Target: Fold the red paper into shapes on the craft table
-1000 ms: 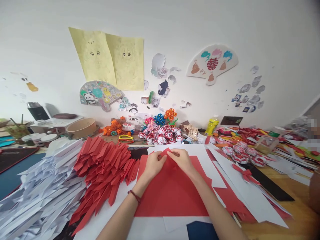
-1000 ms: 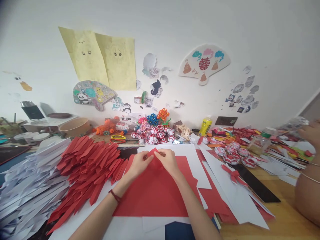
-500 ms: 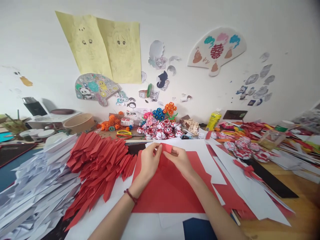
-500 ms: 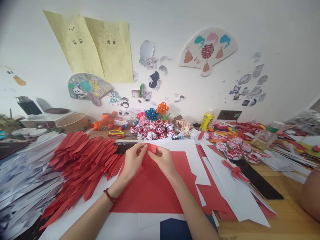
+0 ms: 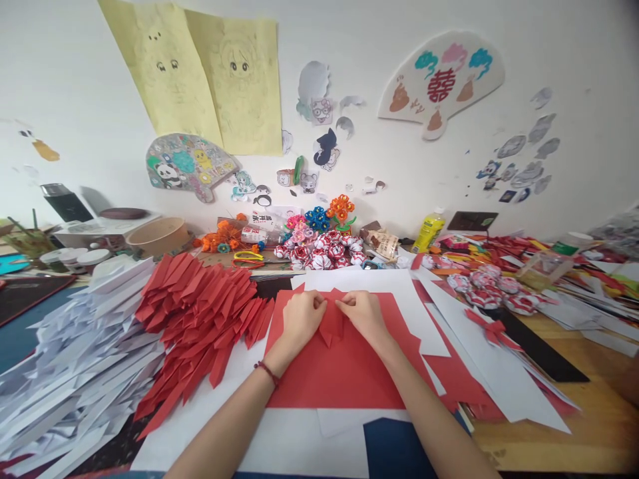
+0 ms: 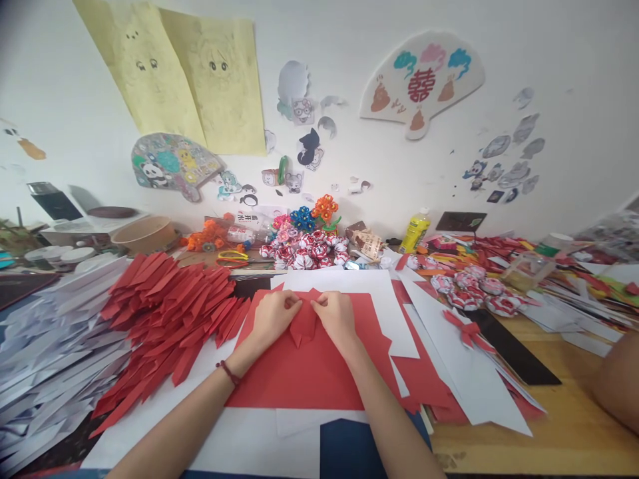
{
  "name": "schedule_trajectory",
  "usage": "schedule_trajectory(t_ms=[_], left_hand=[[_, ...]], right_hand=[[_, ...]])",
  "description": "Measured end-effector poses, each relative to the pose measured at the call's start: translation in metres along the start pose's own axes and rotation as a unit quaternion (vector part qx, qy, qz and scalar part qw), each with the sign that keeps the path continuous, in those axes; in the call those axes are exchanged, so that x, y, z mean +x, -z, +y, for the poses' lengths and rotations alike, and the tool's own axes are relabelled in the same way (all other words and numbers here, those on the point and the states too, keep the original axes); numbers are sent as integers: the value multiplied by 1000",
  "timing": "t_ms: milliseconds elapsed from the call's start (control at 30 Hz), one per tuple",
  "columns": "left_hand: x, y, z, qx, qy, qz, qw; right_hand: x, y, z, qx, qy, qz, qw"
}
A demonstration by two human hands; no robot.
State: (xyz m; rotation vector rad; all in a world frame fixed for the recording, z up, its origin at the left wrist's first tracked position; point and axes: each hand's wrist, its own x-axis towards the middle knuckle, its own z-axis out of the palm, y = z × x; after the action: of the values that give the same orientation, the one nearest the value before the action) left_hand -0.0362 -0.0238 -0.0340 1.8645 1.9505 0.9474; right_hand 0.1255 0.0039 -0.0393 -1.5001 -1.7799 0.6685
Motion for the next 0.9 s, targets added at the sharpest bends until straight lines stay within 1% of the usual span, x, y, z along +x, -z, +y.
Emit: schedule_trajectory(t_ms=[100, 200, 333, 433, 533, 667, 900], left_hand=[[-4, -3, 1, 55, -33, 6, 998], [-7, -3, 3, 82, -66, 13, 994], [-8, -3, 3, 95, -70, 10, 993], [-9, -3, 3, 122, -82, 7, 989], [-10, -3, 3, 152, -106, 2, 983], [-11, 1, 4, 174, -136, -12, 975], [-8, 9, 3, 166, -132, -48, 976]], right_hand=[[1, -2, 2, -43, 15, 5, 999], [0, -3, 0, -92, 31, 10, 995], [-3, -3, -5, -164, 67, 8, 984], [-9, -2, -8, -191, 96, 5, 977], [-14, -1, -7, -197, 118, -1, 973], [-17, -2, -2, -174, 134, -6, 976], [-19, -3, 1, -182, 181, -17, 966]])
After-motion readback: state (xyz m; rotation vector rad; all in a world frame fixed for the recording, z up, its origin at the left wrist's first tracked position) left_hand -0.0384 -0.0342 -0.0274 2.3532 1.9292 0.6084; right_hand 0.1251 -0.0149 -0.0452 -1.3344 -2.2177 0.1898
